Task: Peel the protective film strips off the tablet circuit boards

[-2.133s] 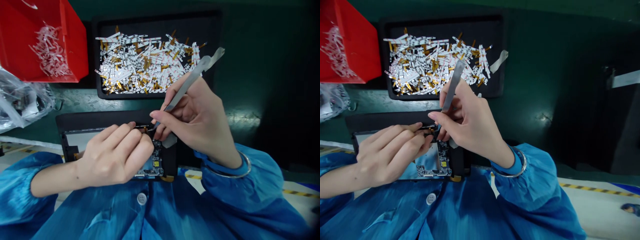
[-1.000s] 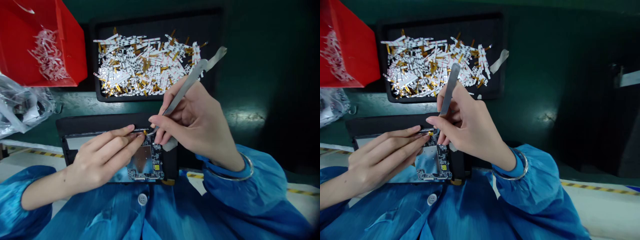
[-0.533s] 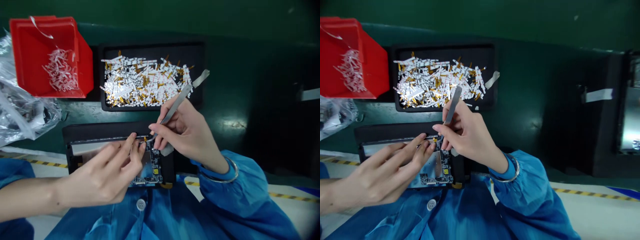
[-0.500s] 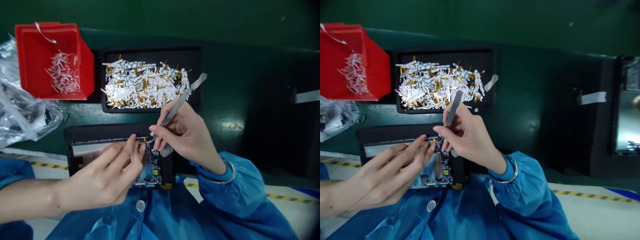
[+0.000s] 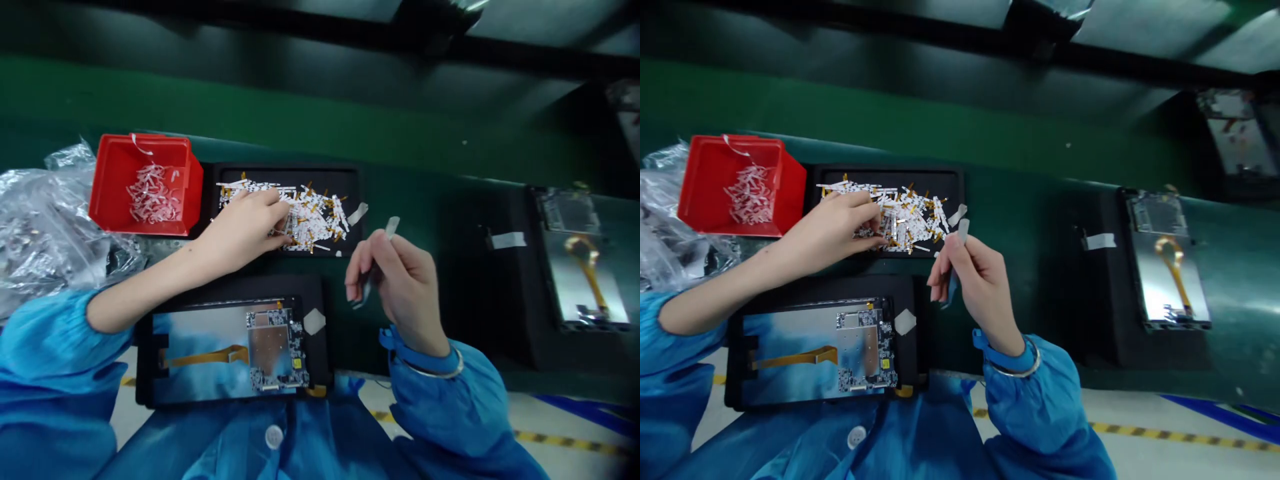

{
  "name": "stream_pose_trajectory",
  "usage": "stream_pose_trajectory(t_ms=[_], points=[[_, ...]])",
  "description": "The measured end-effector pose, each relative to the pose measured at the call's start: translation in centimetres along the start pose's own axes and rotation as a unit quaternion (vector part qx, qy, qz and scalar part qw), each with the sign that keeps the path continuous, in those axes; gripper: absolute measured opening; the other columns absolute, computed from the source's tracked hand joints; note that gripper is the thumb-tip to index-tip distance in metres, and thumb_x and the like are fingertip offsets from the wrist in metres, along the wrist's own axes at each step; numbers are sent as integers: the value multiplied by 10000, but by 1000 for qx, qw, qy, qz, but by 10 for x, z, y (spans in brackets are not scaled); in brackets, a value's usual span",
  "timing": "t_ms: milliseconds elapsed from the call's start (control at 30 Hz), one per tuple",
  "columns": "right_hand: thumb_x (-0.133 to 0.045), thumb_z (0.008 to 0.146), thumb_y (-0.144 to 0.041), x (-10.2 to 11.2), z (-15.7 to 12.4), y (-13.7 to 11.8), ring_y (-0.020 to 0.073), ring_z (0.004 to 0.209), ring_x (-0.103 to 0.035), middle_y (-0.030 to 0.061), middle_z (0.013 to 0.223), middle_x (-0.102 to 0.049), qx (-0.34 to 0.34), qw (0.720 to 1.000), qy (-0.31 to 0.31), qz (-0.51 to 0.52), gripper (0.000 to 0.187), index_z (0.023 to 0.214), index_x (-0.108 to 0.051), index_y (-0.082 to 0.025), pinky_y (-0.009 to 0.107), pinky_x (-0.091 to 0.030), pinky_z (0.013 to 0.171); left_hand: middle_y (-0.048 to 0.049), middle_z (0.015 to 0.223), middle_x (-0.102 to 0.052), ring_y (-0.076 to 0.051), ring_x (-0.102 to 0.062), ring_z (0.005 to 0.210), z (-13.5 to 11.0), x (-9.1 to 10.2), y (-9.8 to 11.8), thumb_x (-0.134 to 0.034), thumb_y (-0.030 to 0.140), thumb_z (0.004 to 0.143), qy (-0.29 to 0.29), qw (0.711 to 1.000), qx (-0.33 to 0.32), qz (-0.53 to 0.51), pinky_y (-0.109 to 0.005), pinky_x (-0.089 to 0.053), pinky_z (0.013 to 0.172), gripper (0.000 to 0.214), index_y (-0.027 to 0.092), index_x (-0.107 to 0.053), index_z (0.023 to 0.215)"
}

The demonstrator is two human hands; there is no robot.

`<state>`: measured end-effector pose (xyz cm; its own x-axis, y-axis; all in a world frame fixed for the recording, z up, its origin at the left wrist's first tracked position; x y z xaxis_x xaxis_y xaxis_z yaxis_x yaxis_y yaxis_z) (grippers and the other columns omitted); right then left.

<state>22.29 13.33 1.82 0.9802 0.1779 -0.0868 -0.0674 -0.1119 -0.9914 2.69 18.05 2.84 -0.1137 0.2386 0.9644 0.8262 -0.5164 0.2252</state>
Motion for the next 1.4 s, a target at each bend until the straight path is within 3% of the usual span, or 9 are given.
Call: stream_pose_trajectory(t_ms=[233,400,533,700,833,967,1100,1233,1400], points=[[-576,943,-503,-6,5,3,82,378,-576,-1,554,-626,-24,998,-52,-3,449,643,-556,-169,144,-348,316,-55,864,-609,-197,-612,766,8,-5,4,-699,168,866,-15,1000,24,-12,-289,-452,675,92,125,-625,834],[-569,906,-592,-11,12,6,80,355,-549,17,538,-622,-36,995,-80,-40,511,629,-538,-164,153,-328,319,-83,898,-628,-207,-623,772,-6,6,1,-551,144,940,37,999,32,-13,-316,-476,700,128,115,-645,859],[-565,877,-627,-15,22,9,99,369,-570,34,608,-654,-35,993,-94,-60,503,686,-557,-162,175,-312,315,-58,918,-678,-204,-662,807,-16,11,-4,-554,168,955,65,997,27,-39,-313,-511,735,139,157,-683,902],[-530,936,-491,-8,28,5,84,388,-568,37,746,-685,38,990,-59,-126,375,812,-637,-154,233,-464,447,-44,946,-728,-191,-693,858,-25,16,-12,-524,211,975,96,991,22,-96,-300,-536,778,166,173,-685,959],[-572,917,-421,14,29,4,76,386,-526,60,869,-709,70,978,13,-194,275,904,-668,-163,256,-485,450,-55,987,-740,-209,-706,896,-31,23,-16,-482,223,970,116,985,28,-126,-306,-537,784,196,177,-672,975],[-581,890,-312,36,30,1,101,461,-538,79,912,-687,118,934,67,-332,184,946,-690,-175,263,-476,460,-55,945,-737,-216,-704,843,-36,29,-20,-463,267,964,125,982,33,-137,-288,-517,708,188,188,-633,957],[-569,884,-247,41,31,-1,126,555,-580,71,915,-672,128,885,61,-443,137,907,-691,-191,277,-469,533,-46,890,-709,-199,-675,770,-38,32,-20,-428,288,967,131,980,31,-147,-277,-481,663,202,190,-594,907],[-550,900,-250,37,32,2,177,709,-648,71,922,-672,136,886,46,-442,143,894,-682,-196,286,-491,591,-51,913,-686,-191,-651,796,-44,33,-20,-400,291,979,139,977,35,-160,-282,-466,688,213,188,-569,900],[-552,911,-284,32,33,7,160,627,-607,73,911,-647,141,900,44,-411,156,900,-679,-193,278,-458,517,-31,894,-675,-152,-622,753,-53,33,-22,-434,277,973,138,972,52,-185,-265,-462,695,177,193,-572,901]])
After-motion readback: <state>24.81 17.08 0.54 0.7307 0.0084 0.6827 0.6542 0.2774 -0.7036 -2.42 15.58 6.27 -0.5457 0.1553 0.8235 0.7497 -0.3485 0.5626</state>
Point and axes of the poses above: each hand's wrist, its own z-axis towards the middle knuckle, its own x-axis out of the back of the hand, y = z × x, the point moved 4 cm from there along z, towards the middle knuckle
